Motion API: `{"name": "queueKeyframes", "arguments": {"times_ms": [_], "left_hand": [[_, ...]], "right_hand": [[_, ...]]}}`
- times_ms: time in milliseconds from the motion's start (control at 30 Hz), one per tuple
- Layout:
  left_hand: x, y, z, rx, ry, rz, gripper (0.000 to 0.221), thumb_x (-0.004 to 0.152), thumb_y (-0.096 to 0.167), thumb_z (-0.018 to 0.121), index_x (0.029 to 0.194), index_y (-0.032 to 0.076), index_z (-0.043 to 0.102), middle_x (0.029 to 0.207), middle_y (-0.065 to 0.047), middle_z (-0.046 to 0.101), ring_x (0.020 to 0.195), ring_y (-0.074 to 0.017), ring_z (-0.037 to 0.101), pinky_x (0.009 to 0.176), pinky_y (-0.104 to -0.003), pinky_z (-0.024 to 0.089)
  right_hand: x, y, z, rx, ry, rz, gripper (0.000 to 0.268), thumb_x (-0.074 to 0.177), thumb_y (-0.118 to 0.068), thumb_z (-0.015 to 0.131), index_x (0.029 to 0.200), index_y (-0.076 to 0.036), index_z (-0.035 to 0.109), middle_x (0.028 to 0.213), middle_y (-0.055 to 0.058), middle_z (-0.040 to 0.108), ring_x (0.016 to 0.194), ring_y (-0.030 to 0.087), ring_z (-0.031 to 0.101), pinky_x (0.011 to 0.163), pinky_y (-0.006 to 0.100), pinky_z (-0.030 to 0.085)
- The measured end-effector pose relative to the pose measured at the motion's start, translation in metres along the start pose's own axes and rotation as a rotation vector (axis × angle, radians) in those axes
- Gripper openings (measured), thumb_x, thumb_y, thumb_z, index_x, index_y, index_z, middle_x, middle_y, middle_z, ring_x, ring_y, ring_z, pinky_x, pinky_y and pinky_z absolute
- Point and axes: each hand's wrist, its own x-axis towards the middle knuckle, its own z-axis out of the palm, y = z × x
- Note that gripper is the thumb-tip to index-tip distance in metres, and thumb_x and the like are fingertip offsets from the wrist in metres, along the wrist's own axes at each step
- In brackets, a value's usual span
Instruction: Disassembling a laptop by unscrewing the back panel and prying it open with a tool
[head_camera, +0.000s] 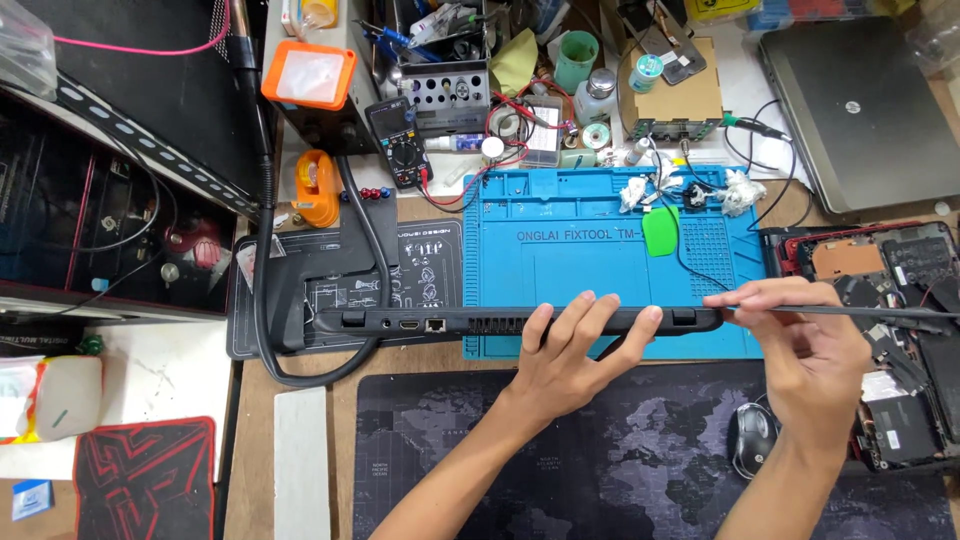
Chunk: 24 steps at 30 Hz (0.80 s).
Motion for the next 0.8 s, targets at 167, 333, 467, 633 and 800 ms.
{"name": "queueKeyframes", "arguments": {"times_ms": [167,333,467,633,800], "left_hand": [[-0.0009,-0.0004,0.0018,0.003,0.011,0.008,0.025,0.105,0.039,0.069,0.130,0.038,0.063,0.119,0.004,0.067,0.115,-0.0125,0.061,0.113,-0.037,0.028],[-0.0015,0.0004,0.0039,0.004,0.031,0.005,0.024,0.105,0.039,0.069,0.128,0.039,0.064,0.117,0.005,0.068,0.114,-0.0122,0.062,0.115,-0.037,0.026],[-0.0026,0.0004,0.0038,-0.012,0.004,0.010,0.029,0.104,0.040,0.075,0.130,0.038,0.063,0.119,0.004,0.066,0.114,-0.0136,0.060,0.114,-0.038,0.026],[-0.0054,0.0008,0.0039,0.001,-0.014,0.024,0.030,0.105,0.039,0.074,0.132,0.038,0.061,0.120,0.004,0.066,0.116,-0.0138,0.060,0.115,-0.039,0.025],[-0.0007,0.0005,0.0049,-0.008,0.017,0.002,0.036,0.098,0.050,0.083,0.126,0.038,0.064,0.118,0.004,0.066,0.113,-0.0135,0.062,0.111,-0.037,0.028]], "right_hand": [[-0.0005,0.0019,-0.0041,0.045,-0.002,-0.011,0.005,0.109,0.003,0.055,0.106,0.000,0.054,0.104,0.018,0.064,0.103,0.037,0.077,0.084,0.032,0.064],[0.0010,-0.0005,-0.0034,0.006,-0.008,-0.011,0.006,0.110,0.005,0.054,0.107,0.000,0.055,0.105,0.016,0.062,0.102,0.034,0.078,0.080,0.028,0.063],[0.0025,-0.0005,-0.0041,0.002,-0.026,-0.026,0.004,0.109,0.005,0.055,0.107,0.001,0.054,0.105,0.018,0.064,0.102,0.034,0.077,0.083,0.031,0.063],[0.0031,-0.0008,-0.0064,0.029,-0.031,-0.009,0.003,0.110,0.001,0.053,0.107,0.000,0.053,0.105,0.018,0.064,0.099,0.036,0.077,0.085,0.033,0.064],[0.0041,-0.0055,-0.0054,0.058,-0.035,0.009,0.003,0.109,0.001,0.054,0.107,0.001,0.052,0.104,0.019,0.064,0.102,0.037,0.077,0.088,0.035,0.065]]}}
